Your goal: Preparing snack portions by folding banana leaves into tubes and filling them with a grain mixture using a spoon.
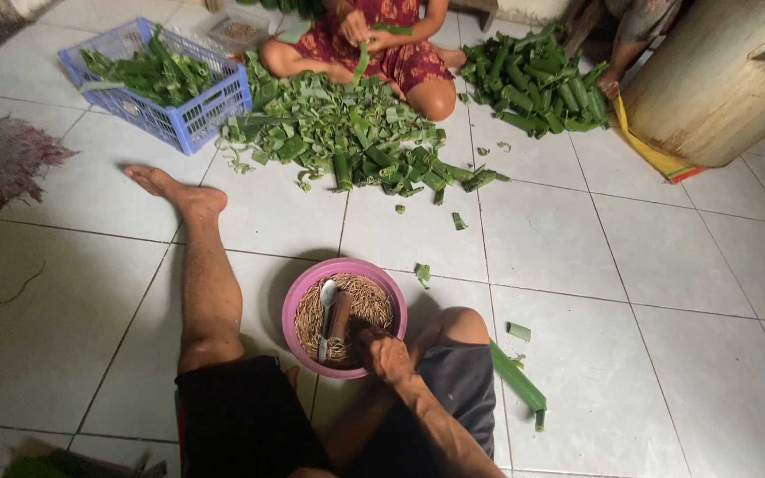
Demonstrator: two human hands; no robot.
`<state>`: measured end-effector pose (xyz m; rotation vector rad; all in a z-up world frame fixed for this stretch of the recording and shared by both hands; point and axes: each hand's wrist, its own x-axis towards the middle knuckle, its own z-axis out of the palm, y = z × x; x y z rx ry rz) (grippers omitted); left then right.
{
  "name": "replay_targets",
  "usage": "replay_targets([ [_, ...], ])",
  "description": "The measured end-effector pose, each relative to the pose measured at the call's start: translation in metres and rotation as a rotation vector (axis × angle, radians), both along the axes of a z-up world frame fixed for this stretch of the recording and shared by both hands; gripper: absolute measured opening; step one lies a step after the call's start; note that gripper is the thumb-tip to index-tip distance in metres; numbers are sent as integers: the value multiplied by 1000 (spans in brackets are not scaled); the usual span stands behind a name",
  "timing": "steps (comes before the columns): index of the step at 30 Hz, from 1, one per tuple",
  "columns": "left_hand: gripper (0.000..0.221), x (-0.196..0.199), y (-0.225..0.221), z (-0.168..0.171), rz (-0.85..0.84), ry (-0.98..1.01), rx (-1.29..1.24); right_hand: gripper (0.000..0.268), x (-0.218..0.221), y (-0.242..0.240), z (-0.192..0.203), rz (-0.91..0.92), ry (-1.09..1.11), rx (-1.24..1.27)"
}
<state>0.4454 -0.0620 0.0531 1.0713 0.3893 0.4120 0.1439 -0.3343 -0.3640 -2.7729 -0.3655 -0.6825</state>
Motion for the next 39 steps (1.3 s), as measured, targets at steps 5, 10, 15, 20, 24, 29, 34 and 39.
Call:
replay_targets([
  [5, 82, 34, 11, -34, -121, -376, -373, 36, 12, 42, 159, -84, -148, -25],
  [10, 94, 119, 44, -110, -251, -343, -499, 41, 8, 36, 165, -134, 232, 250],
  [15, 122, 67, 19, -19, -254, -78, -327, 36, 10, 41, 159, -199, 222, 338],
  [20, 122, 67, 19, -20, -273, -29, -276, 29, 6, 41, 186, -122, 239, 695],
  [24, 120, 57, 23, -14, -238, -20, -390, 33, 6, 43, 197, -69, 129, 721],
  [29, 117, 65, 24, -19, -245, -129, -437, 25, -77, 86, 317, 67, 530, 1500],
  [34, 117, 81, 34, -62, -208, -99, -424, 20, -173, 104, 365, 244, 757, 1666],
  [39, 123, 83, 39, -79, -110, -244, -362, 21, -193, 118, 358, 4, 779, 1748],
])
